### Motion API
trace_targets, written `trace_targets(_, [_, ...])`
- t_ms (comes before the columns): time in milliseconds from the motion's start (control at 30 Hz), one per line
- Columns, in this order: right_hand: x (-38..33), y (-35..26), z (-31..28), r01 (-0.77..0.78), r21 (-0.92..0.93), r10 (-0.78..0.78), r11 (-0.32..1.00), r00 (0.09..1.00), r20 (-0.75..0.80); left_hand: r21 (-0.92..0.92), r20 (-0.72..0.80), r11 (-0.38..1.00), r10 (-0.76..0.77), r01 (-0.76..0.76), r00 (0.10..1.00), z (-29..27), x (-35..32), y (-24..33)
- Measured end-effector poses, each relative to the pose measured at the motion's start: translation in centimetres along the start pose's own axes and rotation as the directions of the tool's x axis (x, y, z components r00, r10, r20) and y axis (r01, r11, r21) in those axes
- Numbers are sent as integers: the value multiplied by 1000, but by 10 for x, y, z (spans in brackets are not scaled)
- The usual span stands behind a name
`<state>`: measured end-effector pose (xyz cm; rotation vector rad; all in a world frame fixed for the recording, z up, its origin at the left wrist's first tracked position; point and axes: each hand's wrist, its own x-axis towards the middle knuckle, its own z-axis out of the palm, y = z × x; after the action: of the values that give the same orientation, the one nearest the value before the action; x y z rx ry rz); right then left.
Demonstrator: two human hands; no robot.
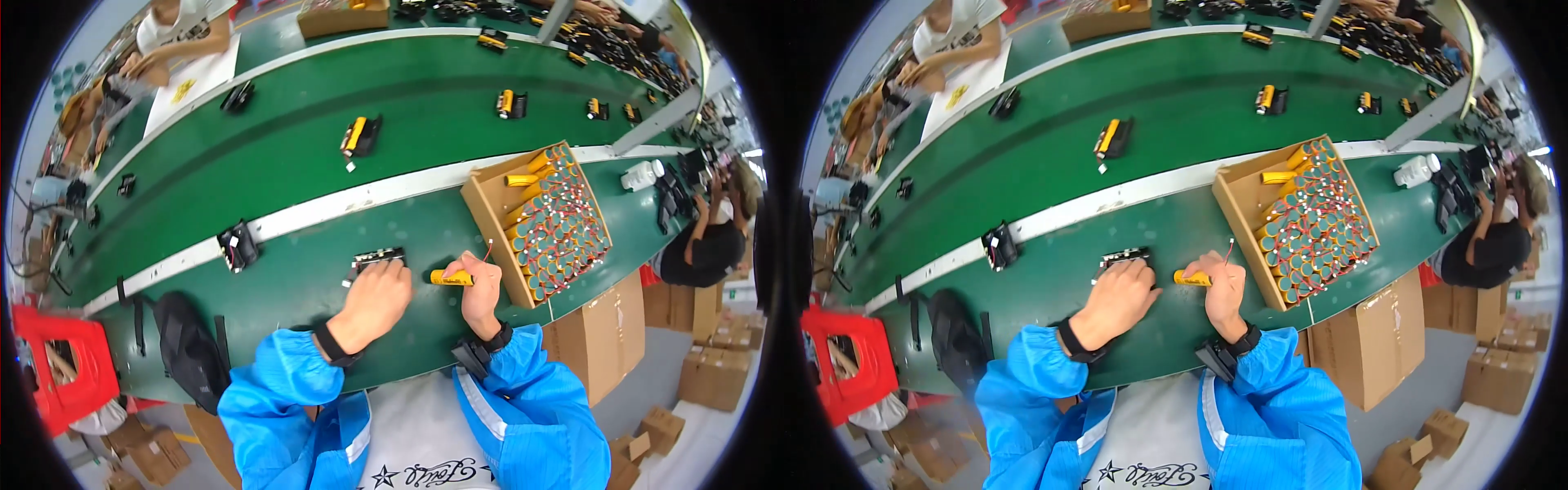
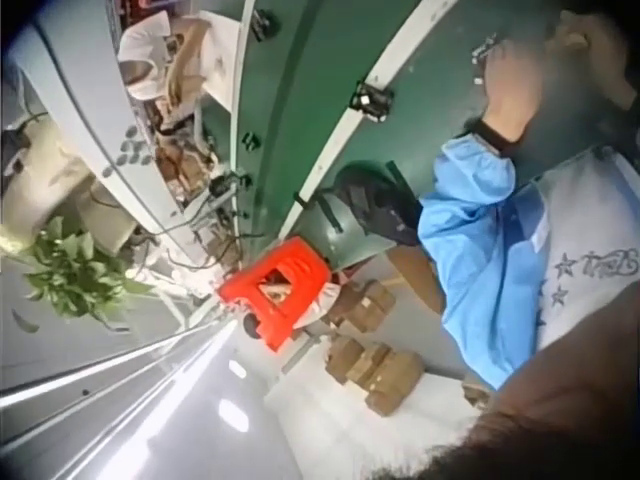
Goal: The person assembles battery packs by picking up a battery from a box, inserting it into a plastic housing, and pressing them together. The person then tucks a small wire into the housing before placing the completed assembly back onto the conveyor belt.
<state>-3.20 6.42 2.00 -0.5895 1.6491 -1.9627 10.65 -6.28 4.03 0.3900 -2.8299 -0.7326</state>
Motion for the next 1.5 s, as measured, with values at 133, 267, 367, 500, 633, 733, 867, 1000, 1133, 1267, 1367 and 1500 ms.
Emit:
trace_targets(133, [-6,17,-6,8,68,-22,998,976,218,-224,-243,974,-58,2,968,-2,-6,2])
trace_targets(267, [-17,-3,1,-207,-162,262,965,819,510,-597,-166,797,-238,94,957,-20,-3,6])
trace_targets(367, [-25,-3,7,-206,-242,308,948,788,534,-721,-49,671,-302,176,952,-16,-7,5])
trace_targets(500, [-25,-9,9,-115,-314,287,943,757,586,-735,55,621,-348,274,936,-16,-15,2])
trace_targets(633, [-27,-3,5,-26,-299,230,954,704,672,-737,112,593,-365,324,924,-17,-20,1])
trace_targets(733, [-29,-12,13,-130,-285,292,950,698,653,-759,20,617,-299,209,954,-9,-27,-6])
trace_targets(867, [-30,-13,16,-322,-227,394,919,739,546,-689,-209,724,-224,19,952,-1,-33,-12])
trace_targets(1000, [-25,-7,17,-241,-182,301,953,812,501,-388,-365,907,10,-162,931,-2,-25,-27])
trace_targets(1133, [-11,-11,33,-321,-255,402,912,824,400,-98,-337,977,-212,190,917,2,-21,-38])
trace_targets(1267, [-5,-4,54,-340,-274,424,900,831,361,-34,-195,980,-198,195,961,9,-23,-44])
trace_targets(1367, [-1,2,65,-237,-277,326,931,880,345,-63,-204,974,-227,218,952,13,-25,-44])
trace_targets(1500, [4,10,70,576,-674,-350,462,817,458,-72,-204,968,-251,242,946,16,-26,-45])
